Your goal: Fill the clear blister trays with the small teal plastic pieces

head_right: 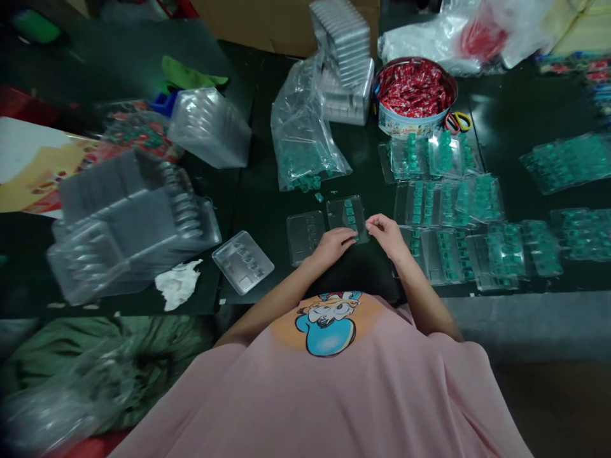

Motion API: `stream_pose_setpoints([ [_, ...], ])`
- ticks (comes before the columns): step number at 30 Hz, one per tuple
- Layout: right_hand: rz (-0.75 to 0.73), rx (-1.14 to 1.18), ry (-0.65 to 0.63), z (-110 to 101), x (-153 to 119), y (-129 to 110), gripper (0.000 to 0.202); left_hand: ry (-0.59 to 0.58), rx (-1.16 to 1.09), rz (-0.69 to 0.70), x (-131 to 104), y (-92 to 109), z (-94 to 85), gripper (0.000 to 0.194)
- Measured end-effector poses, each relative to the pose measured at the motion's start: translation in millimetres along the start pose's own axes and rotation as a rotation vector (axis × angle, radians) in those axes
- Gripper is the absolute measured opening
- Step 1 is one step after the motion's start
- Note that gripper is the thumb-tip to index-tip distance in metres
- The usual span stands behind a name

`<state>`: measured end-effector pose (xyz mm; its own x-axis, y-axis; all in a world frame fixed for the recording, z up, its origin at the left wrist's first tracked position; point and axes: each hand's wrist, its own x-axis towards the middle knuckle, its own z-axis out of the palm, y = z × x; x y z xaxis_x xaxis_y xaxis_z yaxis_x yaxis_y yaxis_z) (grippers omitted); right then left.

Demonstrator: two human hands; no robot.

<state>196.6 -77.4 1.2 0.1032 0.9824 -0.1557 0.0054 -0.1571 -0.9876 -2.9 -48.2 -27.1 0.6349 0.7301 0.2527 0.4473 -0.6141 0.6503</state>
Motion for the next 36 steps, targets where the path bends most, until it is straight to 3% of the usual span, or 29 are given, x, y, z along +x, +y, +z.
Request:
stream_pose_setpoints([
  [4,-0.018,-0.063,-0.017,3,1,3,0.017,-0.014,0.075,0.039,0,-3,6.6,0.018],
  [9,-0.102,-0.206,-0.069,14,15,-3,0.014,-0.034,0.107,-0.027,-1,0,12.1,0.020],
  [12,-0.210,-0.361,-0.143,36,42,-13,0.009,-0.044,0.040,-0.049,-2,2,11.8,0.022],
  [15,-0.341,-0.570,-0.205,69,80,-21,0.019,-0.027,-0.092,-0.056,-4,5,2.8,0.027],
  [18,-0.406,-0.784,-0.210,104,114,-23,0.023,0.096,-0.173,-0.124,-11,4,-16.3,0.028],
  [21,-0.394,-0.931,-0.217,127,131,-20,0.021,0.327,-0.227,-0.322,-19,-6,-40.4,0.022],
  [24,-0.352,-0.897,-0.216,134,129,-19,0.019,0.547,-0.339,-0.537,-22,-24,-60.2,0.019],
  [27,-0.302,-0.669,-0.251,132,115,-21,0.017,0.675,-0.538,-0.637,-17,-40,-69.0,0.024],
  [31,-0.307,-0.420,-0.294,125,88,-26,0.023,0.735,-0.679,-0.644,-6,-44,-68.1,0.031],
  [36,-0.349,-0.408,-0.265,121,65,-27,0.026,0.725,-0.693,-0.708,-2,-35,-66.4,0.025],
])
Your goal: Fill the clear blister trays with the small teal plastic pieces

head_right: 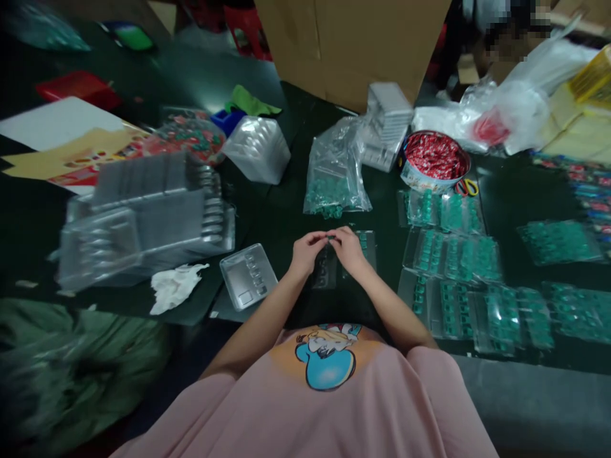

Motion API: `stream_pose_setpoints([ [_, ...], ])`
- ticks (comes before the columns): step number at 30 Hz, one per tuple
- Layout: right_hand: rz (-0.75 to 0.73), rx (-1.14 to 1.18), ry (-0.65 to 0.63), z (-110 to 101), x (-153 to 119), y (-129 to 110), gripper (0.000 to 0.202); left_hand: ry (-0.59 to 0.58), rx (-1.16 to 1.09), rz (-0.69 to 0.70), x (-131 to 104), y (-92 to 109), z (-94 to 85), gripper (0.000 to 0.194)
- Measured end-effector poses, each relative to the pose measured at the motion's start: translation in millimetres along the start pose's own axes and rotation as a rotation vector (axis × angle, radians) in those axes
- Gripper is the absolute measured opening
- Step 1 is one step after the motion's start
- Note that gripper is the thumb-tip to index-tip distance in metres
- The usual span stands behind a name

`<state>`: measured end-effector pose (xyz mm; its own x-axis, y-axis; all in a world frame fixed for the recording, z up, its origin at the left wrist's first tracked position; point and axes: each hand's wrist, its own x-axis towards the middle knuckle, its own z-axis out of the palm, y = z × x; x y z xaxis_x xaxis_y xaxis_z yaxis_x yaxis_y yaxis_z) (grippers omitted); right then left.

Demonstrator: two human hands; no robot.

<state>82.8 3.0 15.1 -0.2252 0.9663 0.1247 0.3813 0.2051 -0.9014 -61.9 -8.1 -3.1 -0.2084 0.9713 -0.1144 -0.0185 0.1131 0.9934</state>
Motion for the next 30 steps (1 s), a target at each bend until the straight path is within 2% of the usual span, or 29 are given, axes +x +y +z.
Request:
stream_pose_setpoints([
  [9,0.052,0.087,-0.061,3,-9,3,0.024,-0.054,-0.114,-0.094,-6,1,-6.0,0.021],
  [16,0.186,0.379,-0.096,9,-13,8,0.020,-0.069,-0.044,-0.015,-10,-1,-12.1,0.015],
  [21,0.221,0.445,-0.107,9,-16,4,0.018,-0.102,-0.014,-0.003,-16,-2,-15.6,0.015],
  [24,0.358,0.569,-0.172,5,-21,-1,0.029,-0.139,-0.035,-0.024,-21,0,-15.5,0.016],
  [27,0.537,0.695,-0.245,1,-26,-6,0.042,-0.183,-0.098,-0.087,-25,4,-14.8,0.019],
  [30,0.593,0.790,-0.239,-2,-30,-8,0.050,-0.270,-0.204,-0.276,-28,9,-17.8,0.026],
])
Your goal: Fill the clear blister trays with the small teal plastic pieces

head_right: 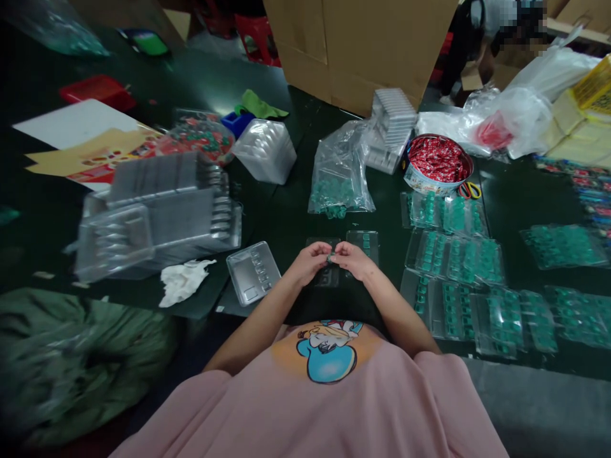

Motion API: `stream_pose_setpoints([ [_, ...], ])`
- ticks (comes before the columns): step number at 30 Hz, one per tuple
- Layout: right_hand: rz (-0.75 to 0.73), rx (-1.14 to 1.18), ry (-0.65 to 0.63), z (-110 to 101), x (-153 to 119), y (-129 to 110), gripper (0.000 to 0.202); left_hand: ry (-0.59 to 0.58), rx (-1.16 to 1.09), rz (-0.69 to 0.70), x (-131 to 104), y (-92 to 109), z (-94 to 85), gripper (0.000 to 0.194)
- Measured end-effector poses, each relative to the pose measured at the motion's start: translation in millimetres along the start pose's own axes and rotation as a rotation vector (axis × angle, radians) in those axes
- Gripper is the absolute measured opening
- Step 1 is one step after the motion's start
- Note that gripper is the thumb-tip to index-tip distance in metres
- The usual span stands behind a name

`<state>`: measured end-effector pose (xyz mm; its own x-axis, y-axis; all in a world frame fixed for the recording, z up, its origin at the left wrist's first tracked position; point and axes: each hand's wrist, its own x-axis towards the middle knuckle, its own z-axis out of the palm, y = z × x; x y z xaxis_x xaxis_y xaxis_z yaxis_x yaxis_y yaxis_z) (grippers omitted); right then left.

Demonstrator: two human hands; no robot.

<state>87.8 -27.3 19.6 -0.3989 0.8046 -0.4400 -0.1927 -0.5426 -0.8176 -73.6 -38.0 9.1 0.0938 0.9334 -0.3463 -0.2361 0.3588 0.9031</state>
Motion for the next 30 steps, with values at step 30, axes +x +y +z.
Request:
stream_pose_setpoints([
  [30,-0.373,-0.973,0.340,4,67,-1,0.017,0.161,0.884,0.277,49,5,-21.0,0.032],
])
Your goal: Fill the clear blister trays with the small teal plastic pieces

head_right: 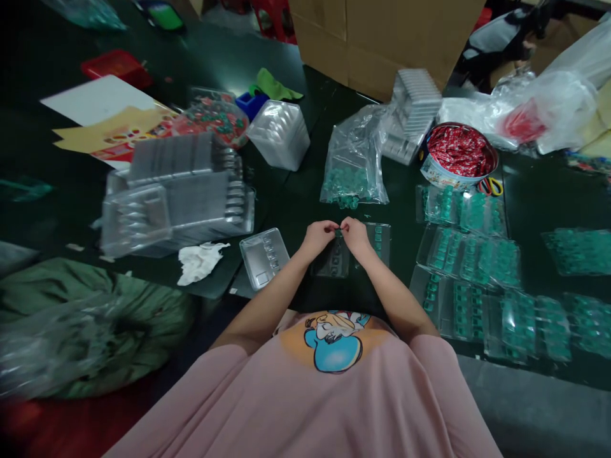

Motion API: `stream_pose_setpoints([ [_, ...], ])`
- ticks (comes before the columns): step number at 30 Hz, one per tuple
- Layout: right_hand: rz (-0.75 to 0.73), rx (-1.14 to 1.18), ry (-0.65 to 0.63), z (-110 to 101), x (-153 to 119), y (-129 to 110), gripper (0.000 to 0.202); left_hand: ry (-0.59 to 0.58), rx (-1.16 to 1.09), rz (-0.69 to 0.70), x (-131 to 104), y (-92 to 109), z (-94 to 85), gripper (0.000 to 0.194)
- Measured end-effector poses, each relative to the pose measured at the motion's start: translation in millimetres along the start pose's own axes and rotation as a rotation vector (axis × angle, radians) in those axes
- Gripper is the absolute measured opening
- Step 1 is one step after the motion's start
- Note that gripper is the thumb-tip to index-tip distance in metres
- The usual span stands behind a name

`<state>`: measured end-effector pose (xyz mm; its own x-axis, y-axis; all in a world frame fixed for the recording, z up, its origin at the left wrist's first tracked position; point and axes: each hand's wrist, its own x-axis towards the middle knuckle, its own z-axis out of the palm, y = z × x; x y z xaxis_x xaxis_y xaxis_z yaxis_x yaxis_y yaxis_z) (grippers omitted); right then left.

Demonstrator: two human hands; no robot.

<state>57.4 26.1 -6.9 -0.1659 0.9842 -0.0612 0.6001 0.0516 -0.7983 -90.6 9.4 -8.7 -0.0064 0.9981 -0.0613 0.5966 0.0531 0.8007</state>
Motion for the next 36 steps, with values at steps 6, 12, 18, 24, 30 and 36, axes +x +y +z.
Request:
stream_pose_setpoints([
  [6,-0.106,-0.306,-0.002,7,-4,-5,0.027,0.016,0.294,0.086,-6,1,8.4,0.034],
  [12,-0.191,-0.509,-0.046,2,-14,-4,0.024,0.007,0.342,0.167,-10,-6,6.3,0.034],
  [18,-0.263,-0.269,-0.120,-3,-13,1,0.022,0.140,0.212,0.112,-11,-9,-11.4,0.033],
  [24,-0.241,-0.375,-0.257,4,-5,-3,0.025,0.093,0.149,0.121,-13,-5,-13.4,0.025],
  [30,-0.191,-0.059,-0.232,-14,1,9,0.039,0.025,0.075,0.218,-18,-6,-0.4,0.034],
  [36,-0.201,-0.001,-0.024,-39,11,25,0.019,-0.015,0.274,0.180,-13,-3,10.2,0.026],
])
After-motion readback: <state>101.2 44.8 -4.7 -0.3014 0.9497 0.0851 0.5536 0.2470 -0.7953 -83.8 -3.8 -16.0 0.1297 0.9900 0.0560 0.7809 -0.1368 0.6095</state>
